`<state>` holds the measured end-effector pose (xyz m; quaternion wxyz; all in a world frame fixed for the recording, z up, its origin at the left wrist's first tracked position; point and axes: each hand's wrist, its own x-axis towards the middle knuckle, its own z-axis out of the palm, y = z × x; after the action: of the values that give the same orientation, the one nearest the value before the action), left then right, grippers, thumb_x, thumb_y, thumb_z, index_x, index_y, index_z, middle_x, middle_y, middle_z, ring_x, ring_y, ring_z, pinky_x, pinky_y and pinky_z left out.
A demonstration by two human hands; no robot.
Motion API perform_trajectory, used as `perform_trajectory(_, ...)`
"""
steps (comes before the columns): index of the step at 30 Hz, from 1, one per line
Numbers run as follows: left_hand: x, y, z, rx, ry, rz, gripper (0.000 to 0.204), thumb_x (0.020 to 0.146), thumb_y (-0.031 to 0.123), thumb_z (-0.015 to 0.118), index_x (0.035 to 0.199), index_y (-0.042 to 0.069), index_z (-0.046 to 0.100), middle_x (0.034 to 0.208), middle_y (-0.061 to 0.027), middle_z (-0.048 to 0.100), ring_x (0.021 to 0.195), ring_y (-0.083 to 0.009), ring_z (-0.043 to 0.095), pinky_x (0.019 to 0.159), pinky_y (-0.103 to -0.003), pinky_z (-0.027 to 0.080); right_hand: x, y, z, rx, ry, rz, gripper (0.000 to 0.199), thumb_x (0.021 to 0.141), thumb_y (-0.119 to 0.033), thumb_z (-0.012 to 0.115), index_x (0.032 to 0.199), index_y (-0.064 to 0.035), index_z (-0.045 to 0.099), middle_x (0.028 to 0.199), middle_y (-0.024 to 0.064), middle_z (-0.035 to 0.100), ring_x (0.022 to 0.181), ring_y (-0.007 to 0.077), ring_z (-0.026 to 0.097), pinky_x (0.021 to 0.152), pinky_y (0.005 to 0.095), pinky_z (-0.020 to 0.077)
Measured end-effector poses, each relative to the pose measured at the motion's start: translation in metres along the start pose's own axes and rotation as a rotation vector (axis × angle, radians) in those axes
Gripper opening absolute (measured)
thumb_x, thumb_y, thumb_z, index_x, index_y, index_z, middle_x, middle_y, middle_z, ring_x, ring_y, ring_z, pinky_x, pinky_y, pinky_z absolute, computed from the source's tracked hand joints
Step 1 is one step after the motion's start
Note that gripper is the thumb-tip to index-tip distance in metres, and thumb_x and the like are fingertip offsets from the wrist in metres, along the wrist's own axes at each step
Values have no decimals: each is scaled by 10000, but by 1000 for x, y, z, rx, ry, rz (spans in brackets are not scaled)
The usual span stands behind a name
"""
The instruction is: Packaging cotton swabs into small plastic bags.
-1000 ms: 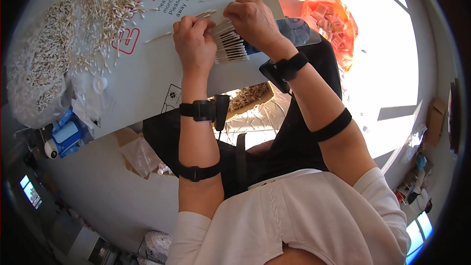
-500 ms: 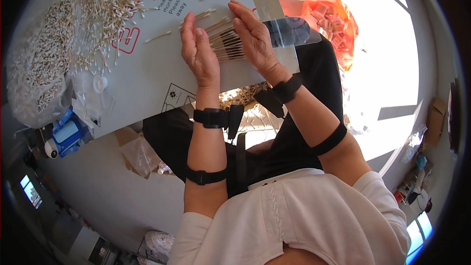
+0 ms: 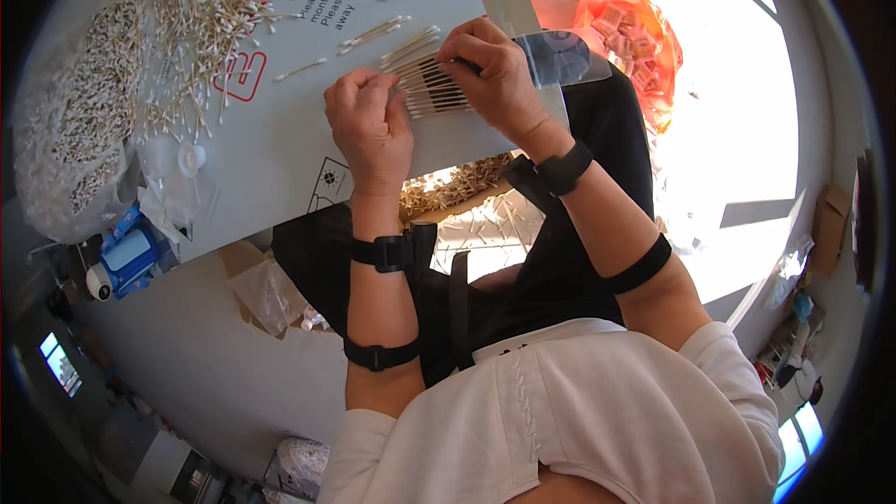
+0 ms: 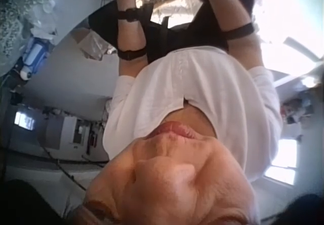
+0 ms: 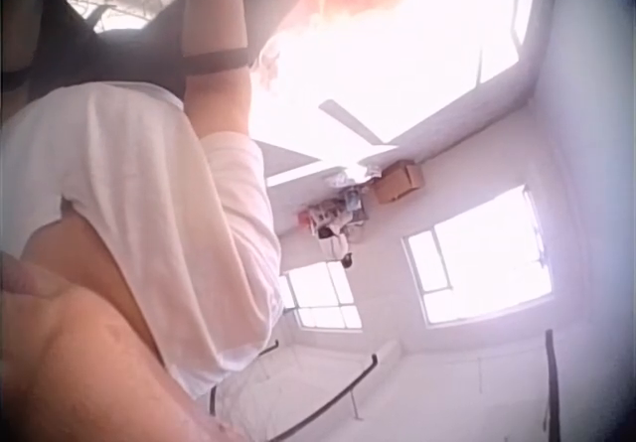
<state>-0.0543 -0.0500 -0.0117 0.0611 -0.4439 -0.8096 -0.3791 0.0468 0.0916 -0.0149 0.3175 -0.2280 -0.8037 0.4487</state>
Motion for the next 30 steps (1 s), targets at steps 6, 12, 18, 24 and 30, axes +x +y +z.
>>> perform_trajectory(6, -10, 4, -1, 159, 16, 56, 223, 738, 26, 730, 949, 84, 685, 998, -42, 587, 974, -273, 528, 868, -398, 444, -6, 0, 3, -79, -14, -107, 110, 703, -32, 712, 801, -70, 679, 893, 65, 609, 860, 282, 609, 759, 375, 510)
perform_trajectory(12, -8, 1, 1, 57, 73, 4, 179, 725, 29, 719, 885, 89, 665, 939, -37, 579, 949, -275, 532, 856, -413, 432, -5, 3, -2, -74, -41, -56, 92, 706, -37, 705, 780, -75, 667, 882, 64, 603, 883, 286, 604, 767, 373, 506)
perform_trajectory(18, 18, 1, 0, 115, -148, 11, 128, 729, 29, 717, 797, 93, 629, 859, -32, 555, 890, -272, 525, 793, -411, 423, -10, -1, -7, -162, -74, -99, 93, 716, -45, 707, 786, -63, 649, 881, 69, 590, 863, 280, 600, 751, 363, 499)
perform_trajectory(24, 26, -7, 0, 127, -220, 51, 145, 731, 34, 712, 805, 95, 603, 866, -50, 563, 904, -295, 523, 798, -416, 420, -13, 0, -5, -202, -83, -145, 126, 701, -32, 723, 797, -56, 645, 892, 69, 581, 856, 265, 594, 735, 341, 491)
perform_trajectory(30, 27, 0, -24, -54, -155, 7, 149, 749, 1, 683, 795, 70, 560, 852, -64, 565, 866, -303, 528, 776, -416, 447, -11, 9, -7, -61, -70, -70, 112, 729, -19, 721, 818, -44, 659, 913, 62, 595, 815, 226, 608, 714, 309, 489)
